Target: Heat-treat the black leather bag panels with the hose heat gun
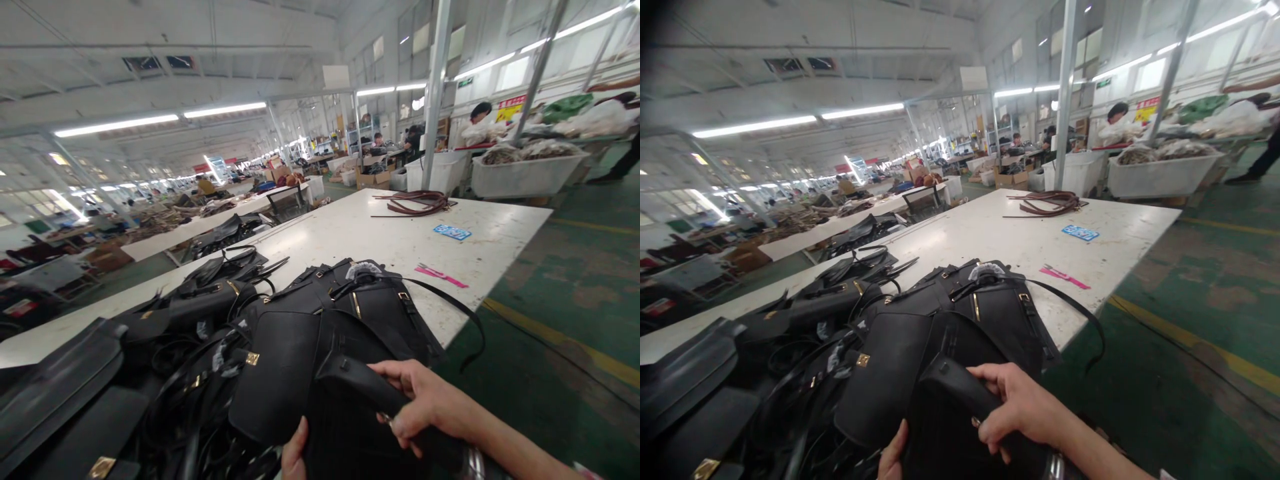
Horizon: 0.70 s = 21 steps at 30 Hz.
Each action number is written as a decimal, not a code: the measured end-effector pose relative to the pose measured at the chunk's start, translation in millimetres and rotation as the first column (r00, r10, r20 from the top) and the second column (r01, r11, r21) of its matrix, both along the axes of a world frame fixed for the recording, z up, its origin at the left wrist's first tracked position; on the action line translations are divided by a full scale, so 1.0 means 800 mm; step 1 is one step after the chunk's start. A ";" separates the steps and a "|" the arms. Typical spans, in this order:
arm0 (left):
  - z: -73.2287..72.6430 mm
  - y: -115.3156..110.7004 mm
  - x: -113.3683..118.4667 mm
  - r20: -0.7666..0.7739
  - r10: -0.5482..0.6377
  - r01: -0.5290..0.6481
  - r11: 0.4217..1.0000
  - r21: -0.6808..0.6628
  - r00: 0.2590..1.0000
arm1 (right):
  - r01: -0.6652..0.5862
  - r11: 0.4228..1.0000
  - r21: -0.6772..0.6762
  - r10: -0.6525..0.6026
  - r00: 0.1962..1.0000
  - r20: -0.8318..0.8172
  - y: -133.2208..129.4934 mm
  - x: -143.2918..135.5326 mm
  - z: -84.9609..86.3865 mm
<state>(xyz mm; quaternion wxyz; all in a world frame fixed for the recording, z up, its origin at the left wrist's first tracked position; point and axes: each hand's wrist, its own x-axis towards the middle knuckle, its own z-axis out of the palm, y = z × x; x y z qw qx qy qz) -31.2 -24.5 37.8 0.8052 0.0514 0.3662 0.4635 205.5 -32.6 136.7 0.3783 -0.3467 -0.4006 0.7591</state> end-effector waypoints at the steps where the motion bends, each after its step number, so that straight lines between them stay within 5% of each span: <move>1: 0.002 0.000 -0.003 0.010 0.002 -0.003 1.000 0.003 1.000 | 0.023 1.000 0.017 -0.023 1.000 -0.017 0.002 -0.002 -0.002; 6: 0.010 -0.002 -0.011 -0.021 0.069 -0.068 0.996 0.050 0.997 | 0.163 0.983 0.085 -0.157 0.985 -0.068 -0.005 -0.001 -0.001; 11: 0.026 -0.012 -0.004 -0.082 0.064 -0.066 0.998 -0.020 0.995 | -0.044 0.999 0.008 0.043 0.993 0.106 -0.019 -0.003 0.012; 14: 0.042 -0.013 0.001 -0.117 0.064 -0.076 0.992 -0.099 0.991 | 0.094 0.992 0.079 -0.104 0.985 0.134 -0.017 -0.004 0.013; 17: 0.061 -0.013 0.005 -0.225 0.194 -0.218 0.972 -0.085 0.955 | 0.202 0.969 0.142 -0.219 0.969 0.116 -0.026 -0.003 0.013; 21: 0.082 -0.018 0.017 -0.307 0.287 -0.294 0.956 0.026 0.907 | -0.011 0.998 0.065 0.002 0.991 0.133 -0.064 -0.015 0.016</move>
